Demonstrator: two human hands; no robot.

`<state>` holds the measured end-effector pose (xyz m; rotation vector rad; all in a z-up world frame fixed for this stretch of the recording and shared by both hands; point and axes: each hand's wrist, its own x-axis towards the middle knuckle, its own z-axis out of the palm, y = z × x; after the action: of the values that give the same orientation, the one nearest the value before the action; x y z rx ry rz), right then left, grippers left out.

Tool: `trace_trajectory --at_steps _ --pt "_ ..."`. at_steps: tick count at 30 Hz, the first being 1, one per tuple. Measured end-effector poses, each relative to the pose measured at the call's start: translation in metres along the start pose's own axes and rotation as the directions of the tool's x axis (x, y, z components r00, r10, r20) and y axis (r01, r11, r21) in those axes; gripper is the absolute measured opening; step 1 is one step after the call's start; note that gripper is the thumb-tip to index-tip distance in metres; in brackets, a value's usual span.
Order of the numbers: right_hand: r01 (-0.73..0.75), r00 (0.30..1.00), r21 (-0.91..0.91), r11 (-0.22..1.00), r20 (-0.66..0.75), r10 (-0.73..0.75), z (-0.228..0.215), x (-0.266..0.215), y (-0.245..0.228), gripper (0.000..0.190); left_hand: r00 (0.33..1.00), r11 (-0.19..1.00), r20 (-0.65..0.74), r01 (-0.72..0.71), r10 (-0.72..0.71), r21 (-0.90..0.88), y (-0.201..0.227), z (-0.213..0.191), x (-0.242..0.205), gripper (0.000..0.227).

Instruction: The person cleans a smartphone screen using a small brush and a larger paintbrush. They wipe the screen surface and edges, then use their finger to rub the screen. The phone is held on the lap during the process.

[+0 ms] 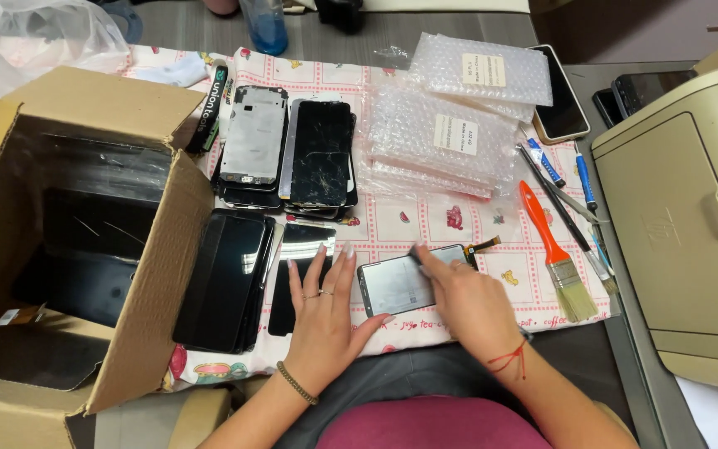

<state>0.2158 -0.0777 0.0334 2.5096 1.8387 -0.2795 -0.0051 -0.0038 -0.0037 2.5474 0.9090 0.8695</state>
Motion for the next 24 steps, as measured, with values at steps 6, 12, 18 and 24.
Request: trace_trajectory --at_steps 6,12,18,24 --pt "0.232 0.96 0.126 0.965 0.129 -0.248 0.003 -0.004 -0.046 0.053 1.0 0.999 0.006 0.021 -0.021 0.036 -0.002 0.001 -0.001 0.098" --pt "0.174 0.98 0.311 0.934 0.037 -0.195 -0.027 0.03 -0.01 0.03 0.929 0.935 -0.14 -0.351 0.342 -0.043 0.026 -0.008 -0.004 0.038" --pt "0.534 0.823 0.2 0.821 0.098 -0.559 -0.047 0.088 -0.002 0.027 0.902 0.91 0.127 -0.413 0.414 -0.032 0.042 0.029 -0.027 0.057" --pt "0.814 0.569 0.074 0.576 0.096 -0.817 -0.039 0.137 -0.025 0.057 0.867 0.85 0.084 -0.497 0.491 0.173 0.035 0.052 -0.035 0.034"
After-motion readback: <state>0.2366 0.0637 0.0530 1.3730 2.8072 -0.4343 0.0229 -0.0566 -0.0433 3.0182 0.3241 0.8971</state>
